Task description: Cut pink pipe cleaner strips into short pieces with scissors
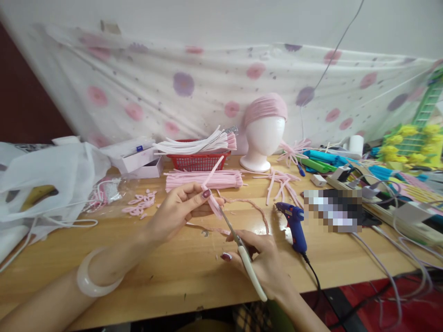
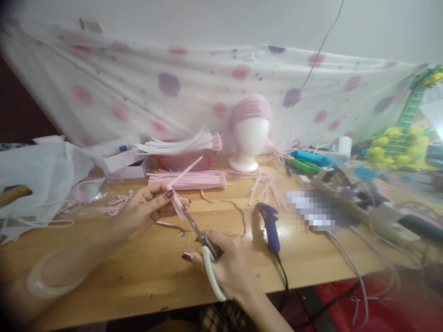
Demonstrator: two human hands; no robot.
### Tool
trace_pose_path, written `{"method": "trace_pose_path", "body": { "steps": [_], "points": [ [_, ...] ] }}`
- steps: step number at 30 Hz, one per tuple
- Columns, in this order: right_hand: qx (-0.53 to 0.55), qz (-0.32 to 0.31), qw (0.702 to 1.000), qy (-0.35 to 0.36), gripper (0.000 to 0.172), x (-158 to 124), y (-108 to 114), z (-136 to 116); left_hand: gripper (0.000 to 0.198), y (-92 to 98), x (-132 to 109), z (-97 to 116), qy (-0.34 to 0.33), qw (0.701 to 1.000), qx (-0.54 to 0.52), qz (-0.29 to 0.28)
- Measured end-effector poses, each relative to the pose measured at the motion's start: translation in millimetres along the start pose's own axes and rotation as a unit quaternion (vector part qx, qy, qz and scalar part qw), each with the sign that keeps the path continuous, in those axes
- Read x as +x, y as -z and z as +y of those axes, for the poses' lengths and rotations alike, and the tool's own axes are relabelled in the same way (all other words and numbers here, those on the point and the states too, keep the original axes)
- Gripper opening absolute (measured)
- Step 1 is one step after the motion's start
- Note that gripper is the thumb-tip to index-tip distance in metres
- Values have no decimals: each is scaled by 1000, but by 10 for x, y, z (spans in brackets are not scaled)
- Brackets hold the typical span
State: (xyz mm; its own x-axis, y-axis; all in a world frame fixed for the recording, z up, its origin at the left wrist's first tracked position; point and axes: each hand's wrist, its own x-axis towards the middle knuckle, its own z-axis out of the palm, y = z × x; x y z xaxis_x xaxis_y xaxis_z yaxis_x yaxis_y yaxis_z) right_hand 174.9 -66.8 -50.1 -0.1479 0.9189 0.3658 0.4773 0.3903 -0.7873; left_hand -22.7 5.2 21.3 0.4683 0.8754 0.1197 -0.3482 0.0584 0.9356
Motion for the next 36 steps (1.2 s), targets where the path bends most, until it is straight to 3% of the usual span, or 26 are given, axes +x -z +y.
{"method": "trace_pose_path", "body": {
  "steps": [10,19,36],
  "points": [
    [24,13,1000,-3,31,31,-1,-41,19,-4,0,-35,-10,1000,-15,-4],
    [18,-9,1000,-6,21,12,50,-56,22,-39,-27,-26,-44,999,-19,10],
    [3,-12,1000,-27,21,17,33,-30,26,-91,-20,-83,-65,997,-37,10]
  ]
}}
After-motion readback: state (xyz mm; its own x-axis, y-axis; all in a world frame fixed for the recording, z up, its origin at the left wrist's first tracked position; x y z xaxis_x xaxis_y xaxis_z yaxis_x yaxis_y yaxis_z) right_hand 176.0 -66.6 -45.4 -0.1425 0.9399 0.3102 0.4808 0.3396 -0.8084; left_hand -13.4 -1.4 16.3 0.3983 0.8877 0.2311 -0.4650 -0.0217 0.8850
